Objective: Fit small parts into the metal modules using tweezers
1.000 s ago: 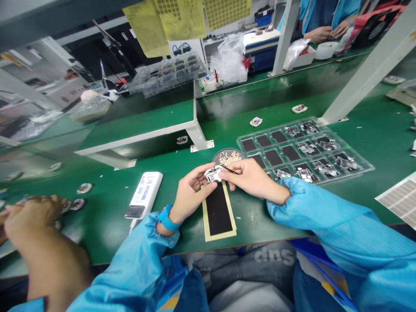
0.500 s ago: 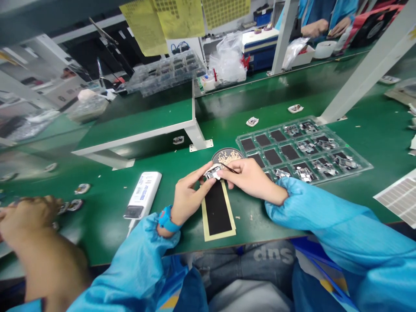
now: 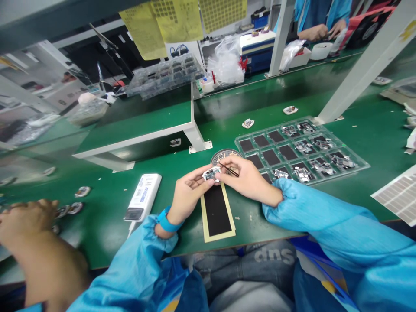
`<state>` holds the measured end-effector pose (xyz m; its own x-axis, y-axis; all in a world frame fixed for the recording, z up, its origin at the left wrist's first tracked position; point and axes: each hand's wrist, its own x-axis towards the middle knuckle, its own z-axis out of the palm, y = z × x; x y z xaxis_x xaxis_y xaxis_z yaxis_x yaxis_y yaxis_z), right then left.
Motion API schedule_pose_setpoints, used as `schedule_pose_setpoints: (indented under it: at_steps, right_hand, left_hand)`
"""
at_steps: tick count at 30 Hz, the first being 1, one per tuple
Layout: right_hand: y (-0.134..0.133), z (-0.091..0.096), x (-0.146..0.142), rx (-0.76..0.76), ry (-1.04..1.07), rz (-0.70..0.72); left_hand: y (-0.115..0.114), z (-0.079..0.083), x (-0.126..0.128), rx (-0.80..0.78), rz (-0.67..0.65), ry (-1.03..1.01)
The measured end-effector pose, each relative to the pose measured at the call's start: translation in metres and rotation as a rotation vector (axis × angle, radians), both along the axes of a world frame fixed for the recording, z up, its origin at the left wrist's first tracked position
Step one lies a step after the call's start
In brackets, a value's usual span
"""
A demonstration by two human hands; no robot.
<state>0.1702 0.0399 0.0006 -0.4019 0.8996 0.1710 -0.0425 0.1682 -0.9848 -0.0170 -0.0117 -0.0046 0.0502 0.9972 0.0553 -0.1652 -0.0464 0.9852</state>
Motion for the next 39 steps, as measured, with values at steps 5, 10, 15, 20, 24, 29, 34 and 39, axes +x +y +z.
schedule_pose_setpoints:
  at_steps: [5,10,15,20,24,29,34,39]
  right_hand:
    - [-0.002,0.001,-0.004,-0.030,-0.004,0.040]
    - [-0.001,0.004,-0.005,0.007,-0.094,0.029]
    - [-0.003,-0.001,-0.008,0.000,-0.080,-0.030]
    - [-0.014,-0.003,-0.015,0.010,0.011,-0.079]
    - [-0.015,-0.006,-0.017,0.047,0.025,-0.088]
    - [0.001,-0.003,-0.010,0.191,-0.167,-0.040]
    - [0.006,0.012,0.002,0.521,-0.265,-0.108]
    - [0.006,0.011,0.005,0.621,-0.239,-0.050]
  left_hand:
    - [-0.002,0.006,0.006,-0.006,0.023,-0.027]
    - [0.000,0.005,0.009,-0.042,0.070,0.045]
    - [0.001,0.004,0.010,-0.037,0.112,0.084]
    - [-0.005,0.007,0.014,0.039,0.171,0.094]
    - [-0.007,0.004,0.014,0.080,0.200,0.150]
    - [0.000,0.000,0.006,0.180,0.249,0.370]
    - [0.001,0.004,0.001,0.334,0.293,0.675]
    - [-0.001,0.004,0.001,0.384,0.293,0.868]
